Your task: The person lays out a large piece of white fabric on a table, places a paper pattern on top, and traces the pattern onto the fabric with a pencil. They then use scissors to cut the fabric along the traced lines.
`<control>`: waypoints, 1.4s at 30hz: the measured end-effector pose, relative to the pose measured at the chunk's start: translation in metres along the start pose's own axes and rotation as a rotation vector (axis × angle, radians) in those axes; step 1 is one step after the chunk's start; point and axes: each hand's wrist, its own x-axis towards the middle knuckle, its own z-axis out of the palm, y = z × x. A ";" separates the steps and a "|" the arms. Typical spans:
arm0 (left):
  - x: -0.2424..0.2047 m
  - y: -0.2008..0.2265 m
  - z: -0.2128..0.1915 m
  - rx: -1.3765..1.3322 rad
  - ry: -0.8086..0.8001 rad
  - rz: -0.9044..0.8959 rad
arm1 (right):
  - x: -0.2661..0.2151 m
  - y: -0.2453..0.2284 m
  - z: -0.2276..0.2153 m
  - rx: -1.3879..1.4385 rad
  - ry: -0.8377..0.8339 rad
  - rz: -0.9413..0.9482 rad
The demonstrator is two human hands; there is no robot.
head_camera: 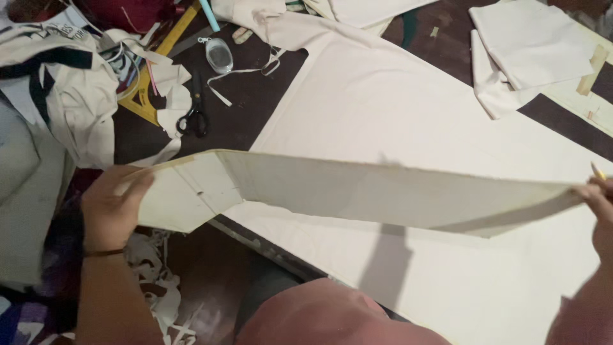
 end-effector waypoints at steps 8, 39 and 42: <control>0.081 -0.210 -0.086 0.642 0.621 0.431 | 0.132 -0.347 0.303 0.306 0.264 -0.580; 0.186 -0.323 -0.048 0.418 0.745 -0.281 | -0.072 -0.374 0.905 -0.555 -0.804 0.043; 0.200 -0.263 -0.062 0.347 0.806 -0.018 | -0.068 -0.386 0.889 -0.521 -0.855 0.204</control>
